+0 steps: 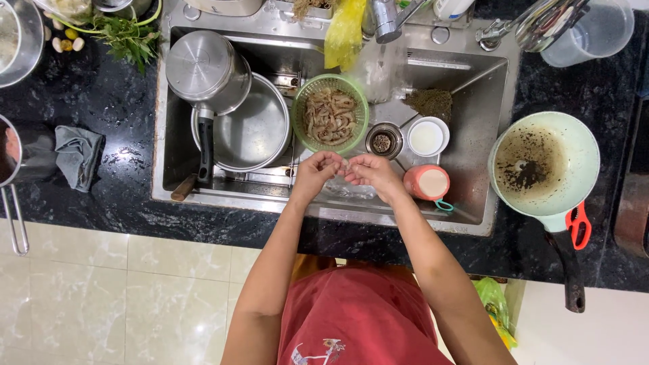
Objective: Cleaning and preparing small shrimp in a kitchen sink.
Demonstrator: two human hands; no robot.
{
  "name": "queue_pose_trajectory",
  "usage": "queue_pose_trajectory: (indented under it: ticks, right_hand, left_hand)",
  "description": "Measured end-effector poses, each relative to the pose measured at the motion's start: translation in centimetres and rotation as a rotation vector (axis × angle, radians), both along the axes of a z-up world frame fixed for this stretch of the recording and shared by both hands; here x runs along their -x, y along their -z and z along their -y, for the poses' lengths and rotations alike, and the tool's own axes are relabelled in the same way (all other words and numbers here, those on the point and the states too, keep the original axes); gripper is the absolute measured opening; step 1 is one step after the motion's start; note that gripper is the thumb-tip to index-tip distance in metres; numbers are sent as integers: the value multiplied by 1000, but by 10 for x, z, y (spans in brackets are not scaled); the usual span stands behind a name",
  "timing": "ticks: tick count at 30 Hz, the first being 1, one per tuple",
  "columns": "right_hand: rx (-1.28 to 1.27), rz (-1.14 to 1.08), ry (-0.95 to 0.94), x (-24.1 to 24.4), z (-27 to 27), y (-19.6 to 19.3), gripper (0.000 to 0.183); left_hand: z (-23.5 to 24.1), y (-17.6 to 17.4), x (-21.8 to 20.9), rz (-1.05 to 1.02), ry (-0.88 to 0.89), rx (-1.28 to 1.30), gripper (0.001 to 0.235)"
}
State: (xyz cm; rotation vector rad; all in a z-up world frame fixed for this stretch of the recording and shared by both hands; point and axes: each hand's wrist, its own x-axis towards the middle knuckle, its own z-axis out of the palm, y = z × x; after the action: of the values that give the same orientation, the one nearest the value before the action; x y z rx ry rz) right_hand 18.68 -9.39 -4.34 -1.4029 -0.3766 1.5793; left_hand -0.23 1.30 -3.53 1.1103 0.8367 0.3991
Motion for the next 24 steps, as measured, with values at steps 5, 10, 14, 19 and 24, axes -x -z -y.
queue_pose_trajectory:
  ticks: [5,10,14,19,24]
  right_hand:
    - [-65,-12,-24,3,-1,-12,31]
    - [-49,122,-26,4,-2,14,25]
    - [-15,262,-50,3,-4,10,17]
    - [-39,313,-50,2,-1,10,13]
    - [-87,351,-16,-2,2,14,11]
  left_hand:
    - [-1,-7,0,18,-21,-22,27]
    - [-2,-20,-2,-19,-23,-4,31]
    - [-3,-26,-3,-48,-9,-20,31]
    - [-6,-20,-1,-52,-4,-6,31]
    - [-8,-12,1,-34,4,8,33]
